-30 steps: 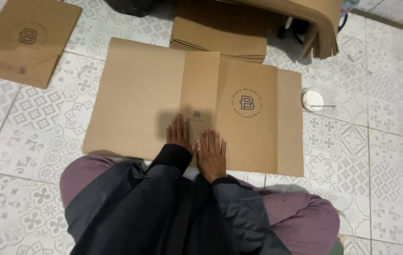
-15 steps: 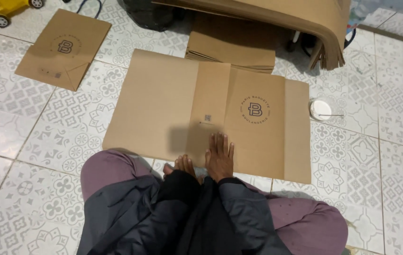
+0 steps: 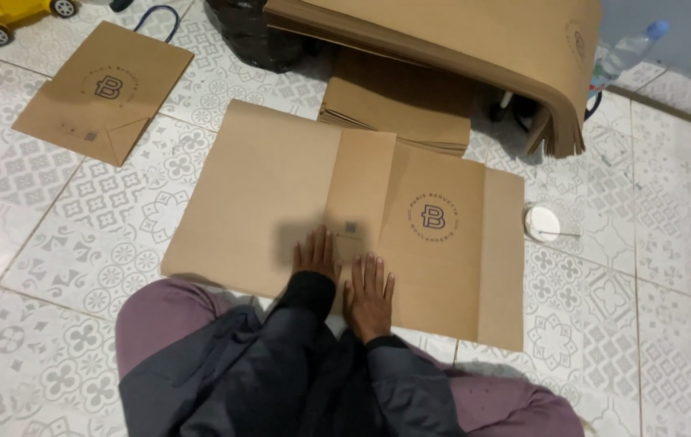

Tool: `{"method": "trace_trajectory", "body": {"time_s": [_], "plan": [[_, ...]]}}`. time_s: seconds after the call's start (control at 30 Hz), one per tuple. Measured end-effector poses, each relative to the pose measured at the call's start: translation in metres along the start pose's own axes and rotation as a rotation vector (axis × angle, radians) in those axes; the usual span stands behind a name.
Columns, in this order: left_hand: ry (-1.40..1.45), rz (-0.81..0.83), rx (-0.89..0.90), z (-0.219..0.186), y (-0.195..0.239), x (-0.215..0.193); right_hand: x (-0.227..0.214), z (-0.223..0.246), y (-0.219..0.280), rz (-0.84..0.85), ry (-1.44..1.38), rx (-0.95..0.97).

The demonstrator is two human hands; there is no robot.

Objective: The person sits on the floor and folds flat cardboard sheets into paper bags. They smooth the creases, apply glue along the center seam with a brush, and press the sides together to form the bag shape. The process is repeated for multiple bags.

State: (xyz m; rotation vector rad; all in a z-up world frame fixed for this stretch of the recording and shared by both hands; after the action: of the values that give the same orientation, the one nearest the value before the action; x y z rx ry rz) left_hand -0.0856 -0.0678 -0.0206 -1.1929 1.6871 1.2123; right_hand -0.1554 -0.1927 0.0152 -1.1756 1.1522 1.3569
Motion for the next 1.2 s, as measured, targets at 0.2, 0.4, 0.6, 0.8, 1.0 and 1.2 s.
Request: {"method": "trace_trajectory", "body": {"time_s": [0.2,0.4,0.6,0.8,1.0,1.2], "plan": [[-0.148,-0.286,0.013,-0.015,-0.092,-0.027,-0.015,0.008,0.005,-0.362,0.281,-0.017],[-0.145,-0.605,0.066,-0.025,-0.164,-0.048,-0.018,0.005,0.002,-0.220,0.188,-0.034],[-0.091,-0.559,0.025,-0.029,-0.229,-0.068,-0.025,0.007,-0.002,-0.367,0.358,-0.052],[-0.106,-0.554,-0.017,-0.035,-0.242,-0.075,-0.029,0.007,-0.004,-0.335,0.373,-0.031],[-0.232,-0.612,-0.038,-0.034,-0.218,-0.049,-0.012,0.002,0.000,-0.314,0.221,-0.056],[0.007,-0.663,0.204,-0.050,-0.096,-0.012,0.007,-0.006,-0.004,-0.188,-0.113,-0.058]]}}
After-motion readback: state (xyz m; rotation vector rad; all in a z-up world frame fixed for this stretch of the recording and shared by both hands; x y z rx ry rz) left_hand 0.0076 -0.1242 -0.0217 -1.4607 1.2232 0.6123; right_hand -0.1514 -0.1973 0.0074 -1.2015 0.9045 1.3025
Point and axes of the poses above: each hand's wrist, its own y-axis away from the middle knuckle, its own x-axis out of the palm, z = x × y, the point moved 4 cm from there along -y, towards the middle knuckle, and after that the axes turned 8 degrees about y, right-handed, at the moved point
